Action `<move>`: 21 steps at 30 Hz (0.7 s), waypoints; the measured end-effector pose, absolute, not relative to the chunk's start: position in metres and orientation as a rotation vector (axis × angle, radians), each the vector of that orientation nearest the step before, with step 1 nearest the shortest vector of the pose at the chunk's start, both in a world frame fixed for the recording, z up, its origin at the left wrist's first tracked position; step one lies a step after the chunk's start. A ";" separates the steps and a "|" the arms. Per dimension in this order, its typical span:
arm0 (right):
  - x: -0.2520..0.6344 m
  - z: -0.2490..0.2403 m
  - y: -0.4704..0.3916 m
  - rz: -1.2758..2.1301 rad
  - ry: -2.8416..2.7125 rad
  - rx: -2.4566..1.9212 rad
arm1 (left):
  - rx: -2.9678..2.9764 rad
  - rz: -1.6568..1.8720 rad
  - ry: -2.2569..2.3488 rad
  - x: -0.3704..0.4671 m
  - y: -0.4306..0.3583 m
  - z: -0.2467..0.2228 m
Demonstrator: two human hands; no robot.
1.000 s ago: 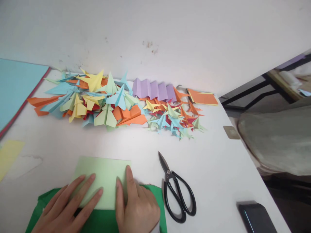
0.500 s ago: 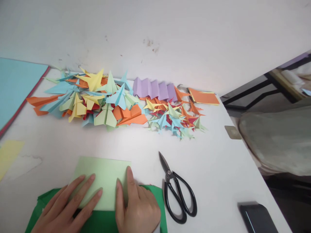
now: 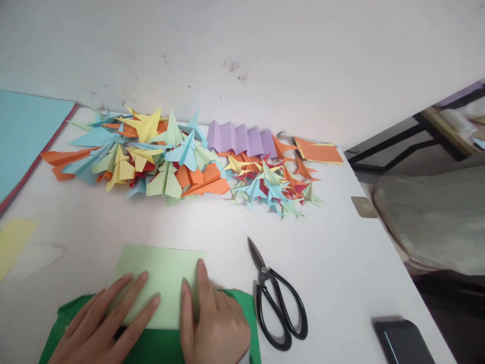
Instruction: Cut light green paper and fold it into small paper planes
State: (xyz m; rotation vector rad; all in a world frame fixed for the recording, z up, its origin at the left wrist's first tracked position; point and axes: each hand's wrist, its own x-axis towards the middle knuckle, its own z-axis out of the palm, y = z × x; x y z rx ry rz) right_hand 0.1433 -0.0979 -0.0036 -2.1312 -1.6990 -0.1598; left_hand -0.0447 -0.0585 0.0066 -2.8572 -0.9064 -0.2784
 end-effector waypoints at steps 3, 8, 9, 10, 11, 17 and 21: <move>0.143 -0.003 -0.097 -0.166 -1.688 -2.134 | -2.863 -0.289 -0.918 -0.044 -0.058 0.006; 0.143 -0.003 -0.097 -0.143 -1.673 -2.126 | -2.865 -0.287 -0.909 -0.044 -0.058 0.007; 0.143 -0.003 -0.097 -0.144 -1.672 -2.127 | -2.863 -0.284 -0.907 -0.044 -0.058 0.007; 0.143 -0.003 -0.097 -0.146 -1.671 -2.128 | -2.860 -0.282 -0.904 -0.044 -0.058 0.007; 0.142 -0.003 -0.097 -0.149 -1.672 -2.130 | -2.858 -0.277 -0.903 -0.044 -0.058 0.007; 0.142 -0.002 -0.096 -0.173 -1.675 -2.143 | -2.860 -0.240 -0.896 -0.046 -0.060 0.006; 0.143 -0.003 -0.096 -0.202 -1.703 -2.127 | -2.862 -0.259 -0.905 -0.045 -0.060 0.005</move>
